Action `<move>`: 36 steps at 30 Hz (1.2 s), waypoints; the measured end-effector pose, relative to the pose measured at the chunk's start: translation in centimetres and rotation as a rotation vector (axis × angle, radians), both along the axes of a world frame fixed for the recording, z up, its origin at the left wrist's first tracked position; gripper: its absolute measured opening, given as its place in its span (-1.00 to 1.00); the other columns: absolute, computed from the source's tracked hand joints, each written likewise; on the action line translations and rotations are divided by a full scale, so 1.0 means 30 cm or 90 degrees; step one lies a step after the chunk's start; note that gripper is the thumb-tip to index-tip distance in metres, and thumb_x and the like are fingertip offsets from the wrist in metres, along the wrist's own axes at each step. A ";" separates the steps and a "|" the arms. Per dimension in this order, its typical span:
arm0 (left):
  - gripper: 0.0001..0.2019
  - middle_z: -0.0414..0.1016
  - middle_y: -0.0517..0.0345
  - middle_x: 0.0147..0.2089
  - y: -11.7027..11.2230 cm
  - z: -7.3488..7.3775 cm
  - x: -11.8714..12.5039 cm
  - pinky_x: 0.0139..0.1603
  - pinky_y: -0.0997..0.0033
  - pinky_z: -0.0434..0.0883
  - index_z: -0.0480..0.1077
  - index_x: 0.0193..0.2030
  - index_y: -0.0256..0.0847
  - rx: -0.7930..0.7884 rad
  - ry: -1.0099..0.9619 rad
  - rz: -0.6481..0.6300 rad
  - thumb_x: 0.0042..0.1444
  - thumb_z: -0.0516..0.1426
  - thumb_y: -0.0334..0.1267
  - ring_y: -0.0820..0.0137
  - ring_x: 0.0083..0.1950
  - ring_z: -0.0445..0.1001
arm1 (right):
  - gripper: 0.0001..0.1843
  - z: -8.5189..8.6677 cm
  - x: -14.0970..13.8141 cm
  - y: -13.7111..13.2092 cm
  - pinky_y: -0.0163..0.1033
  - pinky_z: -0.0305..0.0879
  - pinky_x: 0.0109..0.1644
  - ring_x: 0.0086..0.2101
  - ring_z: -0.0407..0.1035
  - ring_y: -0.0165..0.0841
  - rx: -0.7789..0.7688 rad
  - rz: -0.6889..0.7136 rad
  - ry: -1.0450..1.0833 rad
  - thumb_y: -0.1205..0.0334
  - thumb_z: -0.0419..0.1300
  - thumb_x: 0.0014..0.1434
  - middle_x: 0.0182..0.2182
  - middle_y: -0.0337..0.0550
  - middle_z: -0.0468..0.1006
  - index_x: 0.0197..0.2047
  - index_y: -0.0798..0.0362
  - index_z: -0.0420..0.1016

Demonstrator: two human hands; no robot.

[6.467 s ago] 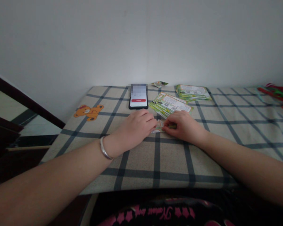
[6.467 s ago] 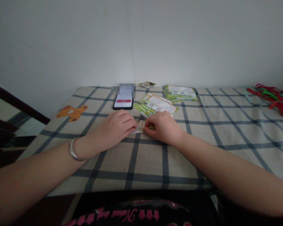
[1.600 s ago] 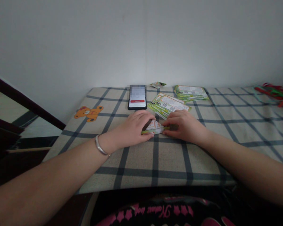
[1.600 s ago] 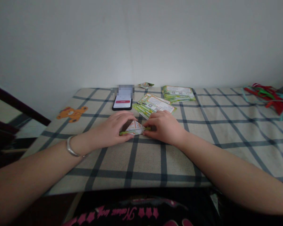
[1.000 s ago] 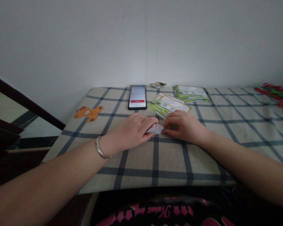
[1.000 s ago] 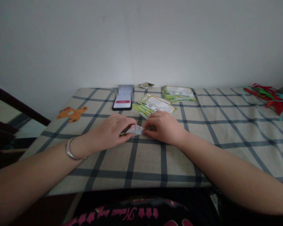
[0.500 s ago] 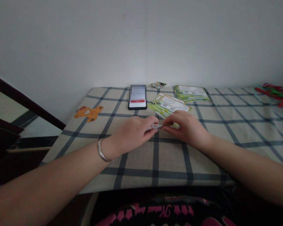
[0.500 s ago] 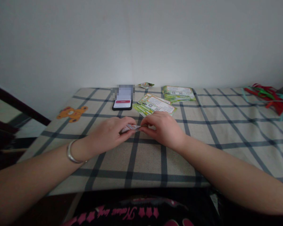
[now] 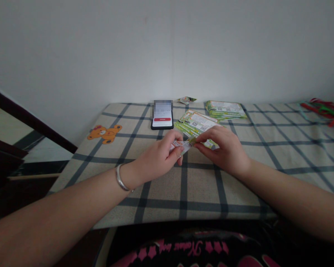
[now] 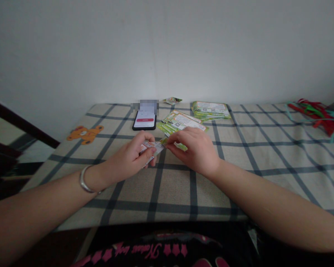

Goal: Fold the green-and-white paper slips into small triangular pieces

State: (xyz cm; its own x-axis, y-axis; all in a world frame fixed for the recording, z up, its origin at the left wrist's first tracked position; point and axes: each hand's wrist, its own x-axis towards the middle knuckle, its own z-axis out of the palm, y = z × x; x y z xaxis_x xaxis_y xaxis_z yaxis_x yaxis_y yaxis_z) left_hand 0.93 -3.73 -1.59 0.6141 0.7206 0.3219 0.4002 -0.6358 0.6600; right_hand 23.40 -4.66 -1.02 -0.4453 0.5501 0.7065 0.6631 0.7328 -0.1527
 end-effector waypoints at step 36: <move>-0.92 0.47 0.28 -0.45 0.002 -0.011 0.000 -0.41 0.48 0.31 0.21 -0.09 -0.20 0.254 0.107 -0.003 0.31 -0.05 -0.36 0.47 -0.45 0.47 | -0.95 0.001 0.006 0.013 -0.15 0.29 -0.17 -0.28 0.41 -0.30 0.008 0.047 -0.019 0.20 0.27 0.20 -0.32 -0.18 0.59 -0.27 -0.04 0.56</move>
State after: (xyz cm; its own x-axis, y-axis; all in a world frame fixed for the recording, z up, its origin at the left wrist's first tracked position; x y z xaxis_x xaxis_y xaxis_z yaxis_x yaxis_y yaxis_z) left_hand 0.94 -3.67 -1.91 0.6848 0.5565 0.4704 0.4774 -0.8304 0.2874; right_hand 23.57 -4.28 -0.98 -0.5052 0.5059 0.6992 0.6114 0.7816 -0.1237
